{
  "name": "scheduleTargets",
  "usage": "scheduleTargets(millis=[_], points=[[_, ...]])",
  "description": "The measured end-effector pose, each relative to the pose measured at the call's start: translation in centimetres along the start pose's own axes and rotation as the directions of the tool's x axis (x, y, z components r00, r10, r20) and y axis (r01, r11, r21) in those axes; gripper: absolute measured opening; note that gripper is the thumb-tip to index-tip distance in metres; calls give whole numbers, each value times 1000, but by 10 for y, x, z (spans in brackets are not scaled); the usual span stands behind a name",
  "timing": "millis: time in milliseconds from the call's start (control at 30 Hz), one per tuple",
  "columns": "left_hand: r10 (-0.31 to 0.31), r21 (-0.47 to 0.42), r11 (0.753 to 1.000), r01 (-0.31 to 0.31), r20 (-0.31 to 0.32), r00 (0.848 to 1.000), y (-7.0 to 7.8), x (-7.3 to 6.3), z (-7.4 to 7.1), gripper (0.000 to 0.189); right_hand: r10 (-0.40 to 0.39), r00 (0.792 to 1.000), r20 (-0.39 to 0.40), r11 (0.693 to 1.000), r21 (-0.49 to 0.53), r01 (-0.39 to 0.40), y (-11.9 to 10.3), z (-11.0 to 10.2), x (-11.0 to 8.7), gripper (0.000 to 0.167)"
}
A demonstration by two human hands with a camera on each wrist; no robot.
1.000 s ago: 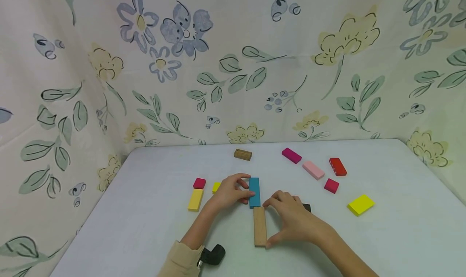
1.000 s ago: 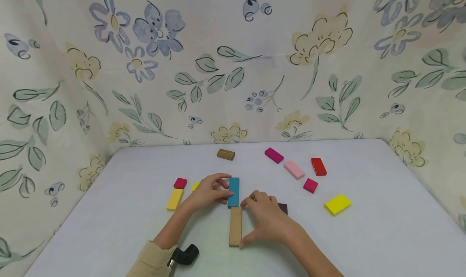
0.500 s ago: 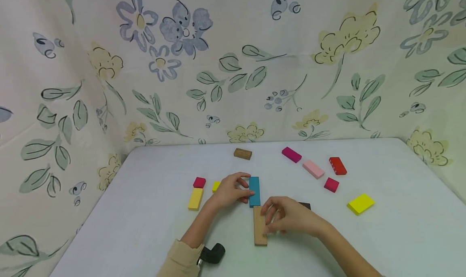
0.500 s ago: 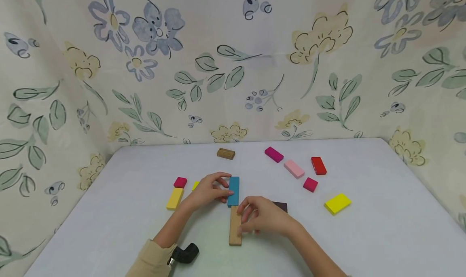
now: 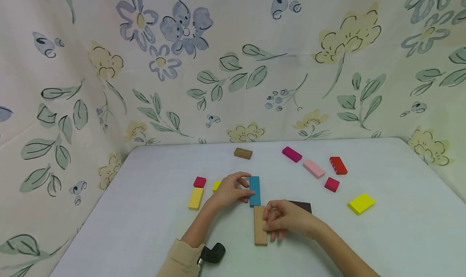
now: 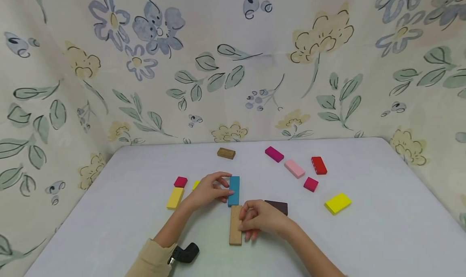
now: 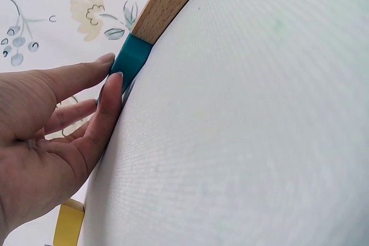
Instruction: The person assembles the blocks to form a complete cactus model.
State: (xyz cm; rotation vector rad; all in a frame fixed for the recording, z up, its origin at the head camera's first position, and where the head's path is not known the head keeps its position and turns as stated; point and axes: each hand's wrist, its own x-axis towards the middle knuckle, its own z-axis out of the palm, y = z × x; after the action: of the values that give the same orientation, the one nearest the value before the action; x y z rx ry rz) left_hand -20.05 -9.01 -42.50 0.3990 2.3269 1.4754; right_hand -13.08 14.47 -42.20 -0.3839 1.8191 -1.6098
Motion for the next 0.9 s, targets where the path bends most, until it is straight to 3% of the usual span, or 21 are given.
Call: scheduleTargets(millis=[900], points=[[7, 6, 1000, -7, 29, 1000, -1, -1, -3, 51, 20, 1000, -11, 999, -44, -20, -2, 14, 3, 16]])
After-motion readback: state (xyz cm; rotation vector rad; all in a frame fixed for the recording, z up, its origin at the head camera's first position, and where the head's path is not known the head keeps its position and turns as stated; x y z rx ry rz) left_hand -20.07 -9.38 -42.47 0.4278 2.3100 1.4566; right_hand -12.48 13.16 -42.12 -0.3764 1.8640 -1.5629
